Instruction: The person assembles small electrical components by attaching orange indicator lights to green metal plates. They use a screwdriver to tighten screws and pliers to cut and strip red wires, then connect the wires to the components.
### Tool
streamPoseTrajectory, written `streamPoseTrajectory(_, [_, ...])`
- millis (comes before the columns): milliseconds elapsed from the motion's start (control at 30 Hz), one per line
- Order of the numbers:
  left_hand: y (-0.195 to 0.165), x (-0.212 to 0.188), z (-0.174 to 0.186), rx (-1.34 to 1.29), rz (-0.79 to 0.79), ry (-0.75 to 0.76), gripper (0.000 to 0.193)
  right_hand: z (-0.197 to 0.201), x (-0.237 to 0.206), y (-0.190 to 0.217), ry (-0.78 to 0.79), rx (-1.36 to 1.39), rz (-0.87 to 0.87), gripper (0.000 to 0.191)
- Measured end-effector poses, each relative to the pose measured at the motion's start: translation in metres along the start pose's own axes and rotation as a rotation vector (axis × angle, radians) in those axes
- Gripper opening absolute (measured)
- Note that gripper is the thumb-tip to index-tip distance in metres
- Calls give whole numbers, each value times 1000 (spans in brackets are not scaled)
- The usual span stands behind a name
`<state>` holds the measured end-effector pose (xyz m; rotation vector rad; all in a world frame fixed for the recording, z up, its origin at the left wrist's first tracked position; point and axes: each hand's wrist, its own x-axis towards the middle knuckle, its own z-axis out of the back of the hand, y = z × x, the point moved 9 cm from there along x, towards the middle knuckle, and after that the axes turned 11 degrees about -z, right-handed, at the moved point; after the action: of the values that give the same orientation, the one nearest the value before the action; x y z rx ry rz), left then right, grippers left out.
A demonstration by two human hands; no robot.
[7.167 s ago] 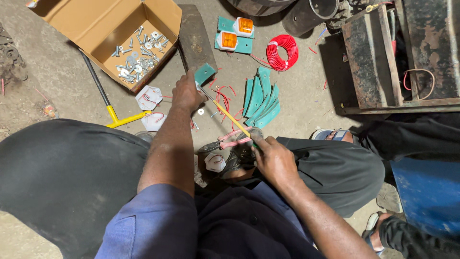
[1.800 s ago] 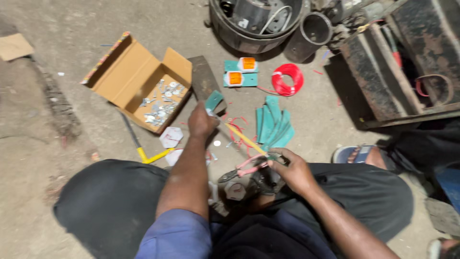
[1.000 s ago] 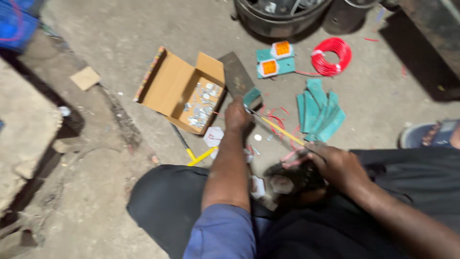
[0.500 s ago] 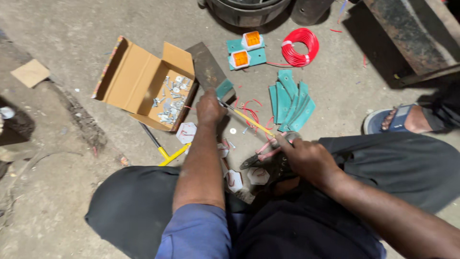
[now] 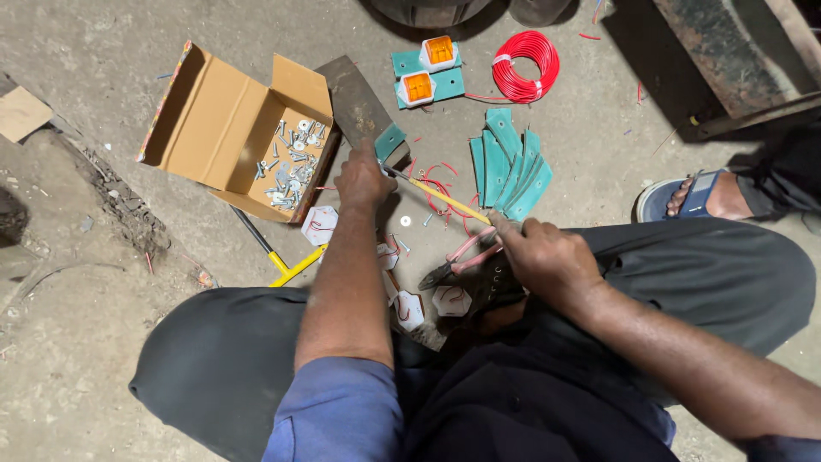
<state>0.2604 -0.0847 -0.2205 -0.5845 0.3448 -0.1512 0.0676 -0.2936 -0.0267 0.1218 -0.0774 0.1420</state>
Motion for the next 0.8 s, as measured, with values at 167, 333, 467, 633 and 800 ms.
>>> streamPoseTrajectory(167, [-4, 4, -5, 33, -69, 44, 65, -41, 0, -30, 260, 520, -232, 35])
streamPoseTrajectory(333, [-9, 5, -1, 109, -182, 31, 66, -117, -47, -41, 1026, 1478, -1031, 34])
streamPoseTrajectory(467, [-2, 5, -2, 43, -105, 46, 66, -79, -13, -52, 597, 902, -616, 34])
streamPoseTrajectory(633, [-1, 8, -6, 66, -96, 40, 65, -20, -6, -17, 89, 15, -38, 34])
streamPoseTrajectory(800, [-6, 8, -7, 128, -180, 9, 57, -105, -24, -50, 799, 1014, -737, 34])
